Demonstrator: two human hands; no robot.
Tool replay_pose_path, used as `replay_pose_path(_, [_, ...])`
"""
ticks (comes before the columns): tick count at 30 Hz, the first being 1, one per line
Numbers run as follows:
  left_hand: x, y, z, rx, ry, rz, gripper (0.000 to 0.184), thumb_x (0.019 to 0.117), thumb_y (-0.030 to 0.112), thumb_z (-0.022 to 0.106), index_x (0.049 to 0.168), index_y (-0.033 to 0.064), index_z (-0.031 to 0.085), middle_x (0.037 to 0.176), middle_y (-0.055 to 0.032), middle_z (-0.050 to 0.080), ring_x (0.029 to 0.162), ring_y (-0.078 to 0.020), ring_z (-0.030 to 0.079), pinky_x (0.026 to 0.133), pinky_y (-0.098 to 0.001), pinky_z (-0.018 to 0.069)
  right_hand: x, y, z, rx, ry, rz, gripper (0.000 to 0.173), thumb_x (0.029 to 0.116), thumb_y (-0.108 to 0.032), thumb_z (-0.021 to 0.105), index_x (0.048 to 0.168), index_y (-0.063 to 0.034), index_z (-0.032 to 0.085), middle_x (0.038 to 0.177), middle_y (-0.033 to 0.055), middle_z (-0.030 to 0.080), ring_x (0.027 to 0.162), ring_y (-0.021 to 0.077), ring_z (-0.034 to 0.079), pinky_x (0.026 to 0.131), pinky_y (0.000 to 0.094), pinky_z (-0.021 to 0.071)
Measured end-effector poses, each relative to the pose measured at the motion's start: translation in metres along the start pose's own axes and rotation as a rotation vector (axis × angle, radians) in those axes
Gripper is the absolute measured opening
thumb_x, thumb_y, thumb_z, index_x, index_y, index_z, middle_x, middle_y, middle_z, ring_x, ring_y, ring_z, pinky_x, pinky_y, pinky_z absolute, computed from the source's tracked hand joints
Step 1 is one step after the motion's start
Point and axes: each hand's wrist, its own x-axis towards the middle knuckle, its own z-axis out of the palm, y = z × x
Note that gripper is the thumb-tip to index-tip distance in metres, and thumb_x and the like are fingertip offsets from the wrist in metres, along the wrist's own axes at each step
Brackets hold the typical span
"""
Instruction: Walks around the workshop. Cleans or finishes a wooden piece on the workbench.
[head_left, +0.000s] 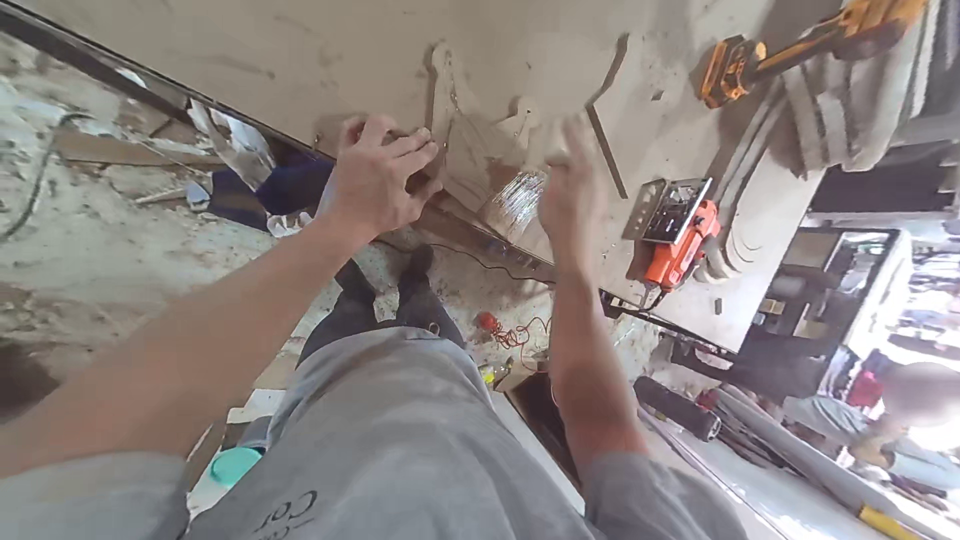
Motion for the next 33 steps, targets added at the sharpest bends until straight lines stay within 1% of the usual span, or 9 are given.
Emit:
replay_pose_path(4, [0.001, 0.000, 0.002, 0.010, 0.027, 0.007, 0.049, 0.1001, 0.052, 0.053, 0.134, 0.0195, 0.068, 0.141, -0.0031, 0.065, 0.132, -0.0332, 0.056, 0.112, -0.0594, 0.0341, -0.056, -0.017, 0.074, -0.058, -0.075, -0.105, 0.058, 0.0954, -0.005, 0.045, 0.153, -0.0117, 0.049, 0.161, 0.0074, 0.045, 0.150, 0.0272, 0.039, 0.122, 0.0547, 0.0320])
replay_pose_path(7, [-0.002, 0.002, 0.002, -0.015, -0.015, 0.003, 0.050, 0.1002, 0.052, 0.052, 0.135, 0.0194, 0.068, 0.142, -0.0028, 0.064, 0.134, -0.0338, 0.054, 0.112, -0.0607, 0.0326, -0.122, -0.039, 0.052, 0.157, -0.163, 0.020, 0.052, 0.0918, -0.002, 0.050, 0.138, -0.0177, 0.067, 0.123, 0.0065, 0.074, 0.105, 0.0233, 0.073, 0.085, 0.0524, 0.0592])
replay_pose_path(9, [0.003, -0.002, -0.002, -0.028, -0.030, 0.012, 0.045, 0.1004, 0.046, 0.054, 0.135, 0.0202, 0.068, 0.144, -0.0027, 0.063, 0.135, -0.0343, 0.052, 0.113, -0.0616, 0.0314, -0.095, -0.031, 0.017, 0.216, -0.055, 0.028, 0.048, 0.0934, -0.002, 0.053, 0.138, -0.0134, 0.066, 0.098, 0.0143, 0.076, 0.079, 0.0267, 0.074, 0.067, 0.0513, 0.0594])
replay_pose_path(14, [-0.002, 0.000, -0.001, -0.032, -0.029, 0.009, 0.038, 0.1035, 0.033, 0.050, 0.134, 0.0212, 0.068, 0.149, -0.0003, 0.058, 0.137, -0.0332, 0.051, 0.114, -0.0601, 0.0309, 0.052, -0.002, 0.028, -0.041, -0.014, -0.068, 0.052, 0.0979, -0.008, 0.047, 0.148, -0.0150, 0.056, 0.160, 0.0080, 0.045, 0.149, 0.0235, 0.041, 0.118, 0.0457, 0.0418])
replay_pose_path(19, [-0.002, -0.002, 0.000, -0.055, -0.019, 0.022, 0.037, 0.1042, 0.030, 0.048, 0.134, 0.0193, 0.068, 0.145, -0.0006, 0.061, 0.138, -0.0312, 0.050, 0.119, -0.0602, 0.0246, -0.065, -0.042, 0.069, -0.105, -0.143, -0.034, 0.057, 0.0937, -0.008, 0.049, 0.148, -0.0231, 0.057, 0.151, 0.0004, 0.057, 0.125, 0.0269, 0.064, 0.083, 0.0569, 0.0585])
replay_pose_path(23, [-0.001, -0.003, -0.001, -0.065, -0.043, 0.056, 0.037, 0.1060, 0.030, 0.046, 0.134, 0.0167, 0.067, 0.147, -0.0026, 0.059, 0.141, -0.0324, 0.048, 0.120, -0.0626, 0.0221, -0.069, -0.035, 0.005, 0.244, -0.156, 0.074, 0.040, 0.0962, -0.006, 0.051, 0.131, -0.0125, 0.070, 0.095, 0.0129, 0.075, 0.081, 0.0240, 0.072, 0.071, 0.0495, 0.0590])
replay_pose_path(29, [-0.002, 0.007, -0.002, -0.003, -0.028, 0.040, 0.037, 0.1061, 0.028, 0.047, 0.133, 0.0144, 0.068, 0.146, -0.0038, 0.061, 0.141, -0.0335, 0.049, 0.120, -0.0686, 0.0181, 0.068, 0.018, 0.048, -0.171, -0.082, -0.081, 0.062, 0.0970, -0.007, 0.047, 0.159, -0.0094, 0.039, 0.165, 0.0129, 0.036, 0.152, 0.0274, 0.035, 0.122, 0.0504, 0.0336])
replay_pose_path(31, [0.003, 0.003, -0.006, 0.009, -0.012, 0.049, 0.036, 0.1059, 0.027, 0.047, 0.131, 0.0137, 0.070, 0.144, -0.0045, 0.063, 0.138, -0.0336, 0.052, 0.119, -0.0671, 0.0214, 0.023, -0.008, 0.060, -0.208, -0.132, -0.084, 0.061, 0.0964, -0.007, 0.046, 0.157, -0.0146, 0.043, 0.161, 0.0083, 0.043, 0.148, 0.0266, 0.042, 0.116, 0.0529, 0.0406])
replay_pose_path(33, [-0.001, 0.005, -0.011, -0.014, -0.054, 0.056, 0.035, 0.1057, 0.026, 0.049, 0.132, 0.0134, 0.069, 0.144, -0.0059, 0.062, 0.137, -0.0351, 0.052, 0.119, -0.0670, 0.0214, -0.018, -0.030, 0.038, -0.135, -0.209, -0.026, 0.051, 0.0949, -0.010, 0.051, 0.142, -0.0231, 0.063, 0.127, 0.0064, 0.071, 0.110, 0.0282, 0.070, 0.082, 0.0566, 0.0576])
